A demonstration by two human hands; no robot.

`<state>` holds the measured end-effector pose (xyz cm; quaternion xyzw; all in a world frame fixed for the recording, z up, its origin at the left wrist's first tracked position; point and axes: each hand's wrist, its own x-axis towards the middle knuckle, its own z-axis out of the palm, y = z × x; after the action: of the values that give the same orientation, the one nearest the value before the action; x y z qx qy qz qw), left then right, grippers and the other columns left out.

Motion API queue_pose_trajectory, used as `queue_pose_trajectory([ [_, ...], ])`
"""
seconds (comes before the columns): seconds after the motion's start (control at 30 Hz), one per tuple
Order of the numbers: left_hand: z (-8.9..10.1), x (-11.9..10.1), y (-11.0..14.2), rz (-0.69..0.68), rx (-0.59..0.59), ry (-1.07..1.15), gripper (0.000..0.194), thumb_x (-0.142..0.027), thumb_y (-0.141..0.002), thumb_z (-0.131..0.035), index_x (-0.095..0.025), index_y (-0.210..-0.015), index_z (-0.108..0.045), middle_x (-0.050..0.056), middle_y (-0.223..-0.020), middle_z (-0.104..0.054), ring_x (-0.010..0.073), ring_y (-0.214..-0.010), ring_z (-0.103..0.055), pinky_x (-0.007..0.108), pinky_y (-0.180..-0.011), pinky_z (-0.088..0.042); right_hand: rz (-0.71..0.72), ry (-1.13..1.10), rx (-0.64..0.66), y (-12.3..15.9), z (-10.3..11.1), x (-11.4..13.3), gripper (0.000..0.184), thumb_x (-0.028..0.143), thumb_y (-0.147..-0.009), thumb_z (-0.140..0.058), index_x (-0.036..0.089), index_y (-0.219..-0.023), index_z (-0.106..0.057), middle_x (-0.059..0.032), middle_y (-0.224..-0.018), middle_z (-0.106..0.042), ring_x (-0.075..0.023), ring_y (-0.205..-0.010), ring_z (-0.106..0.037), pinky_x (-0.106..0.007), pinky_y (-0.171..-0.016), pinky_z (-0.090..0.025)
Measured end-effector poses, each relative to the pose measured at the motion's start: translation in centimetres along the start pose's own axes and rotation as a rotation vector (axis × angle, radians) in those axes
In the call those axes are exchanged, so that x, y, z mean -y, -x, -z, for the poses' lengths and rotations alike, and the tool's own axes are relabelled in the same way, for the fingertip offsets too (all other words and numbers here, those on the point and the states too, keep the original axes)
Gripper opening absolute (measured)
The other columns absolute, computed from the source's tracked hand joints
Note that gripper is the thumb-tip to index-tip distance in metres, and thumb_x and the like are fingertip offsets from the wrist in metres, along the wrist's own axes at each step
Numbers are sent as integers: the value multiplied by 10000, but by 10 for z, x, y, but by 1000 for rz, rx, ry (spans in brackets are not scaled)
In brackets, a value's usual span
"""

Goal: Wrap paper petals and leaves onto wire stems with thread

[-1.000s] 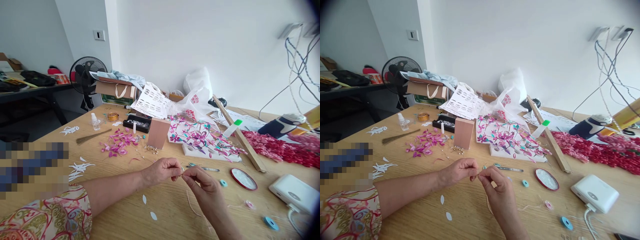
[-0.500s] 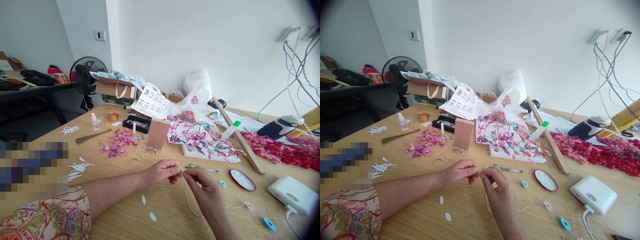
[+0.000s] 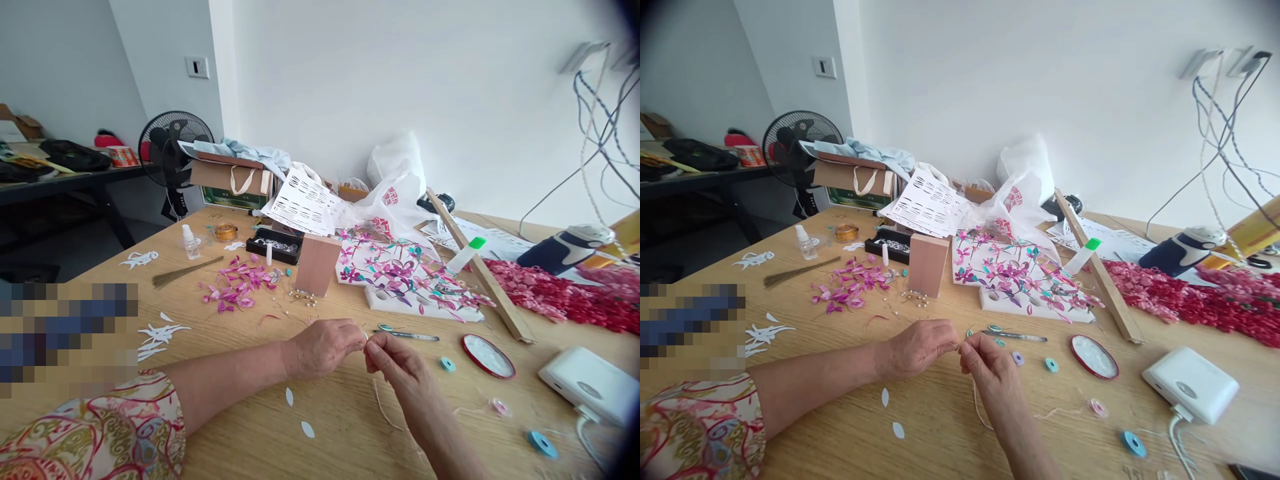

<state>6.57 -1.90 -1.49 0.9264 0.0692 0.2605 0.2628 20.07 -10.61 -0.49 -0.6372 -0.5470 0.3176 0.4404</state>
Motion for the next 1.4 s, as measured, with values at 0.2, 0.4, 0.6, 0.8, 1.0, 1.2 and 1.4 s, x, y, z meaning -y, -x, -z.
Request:
queue_pose_trajectory([
  [0.2, -1, 0, 0, -5, 1, -28, 238, -214, -867, -264, -161, -712, -437, 19, -693, -474, 118, -663, -422, 220, -631, -338, -26, -2, 37, 1, 1, 0, 264, 395, -750, -453, 178, -604, -491, 29, -547, -450, -115, -545, -427, -221, -521, -352],
  [0.4, -1, -3, 0, 117, 12, 82, 212, -185, -853, -278, -159, -696, -418, -2, -658, -430, 103, -626, -388, 213, -605, -336, 10, 55, -13, -1, -1, -3, 256, 410, -735, -441, 194, -599, -464, 40, -524, -427, -110, -495, -410, -212, -460, -333],
  [0.6, -1, -5, -1, 225, 3, 267, 215, -217, -861, -313, -157, -693, -433, -31, -622, -406, 80, -605, -395, 190, -607, -330, 117, 178, -39, 1, -1, -3, 197, 332, -762, -437, 190, -639, -495, 24, -552, -497, -118, -520, -469, -219, -479, -377],
  [0.8, -3, -3, -1, 314, -17, 449, 246, -290, -857, -330, -152, -693, -449, -40, -578, -415, 79, -573, -417, 195, -581, -336, 343, 417, -159, 4, 0, -2, 102, 247, -792, -454, 197, -771, -540, 1, -664, -589, -130, -606, -549, -231, -560, -418],
  [1.0, -11, 8, 0, 393, 19, 746, 342, -456, -815, -360, -146, -700, -447, -42, -545, -409, 69, -504, -403, 192, -509, -342, 513, 638, -151, 4, 2, -5, 145, 216, -828, -416, 215, -789, -556, -13, -697, -593, -133, -631, -556, -226, -553, -402],
  [1.2, -7, 4, -4, 515, 73, 936, 413, -552, -703, -466, -144, -648, -434, -44, -527, -406, 66, -462, -385, 206, -462, -320, 539, 766, -61, 4, 5, -5, 224, 231, -854, -358, 204, -721, -535, -18, -679, -582, -126, -596, -541, -225, -533, -386],
  [1.4, -3, -3, -6, 601, 56, 1044, 375, -502, -684, -513, -141, -621, -436, -46, -518, -401, 64, -460, -388, 215, -474, -311, 516, 699, -136, 4, 4, -7, 143, 240, -832, -395, 208, -740, -499, 13, -613, -566, -112, -553, -536, -206, -504, -393],
])
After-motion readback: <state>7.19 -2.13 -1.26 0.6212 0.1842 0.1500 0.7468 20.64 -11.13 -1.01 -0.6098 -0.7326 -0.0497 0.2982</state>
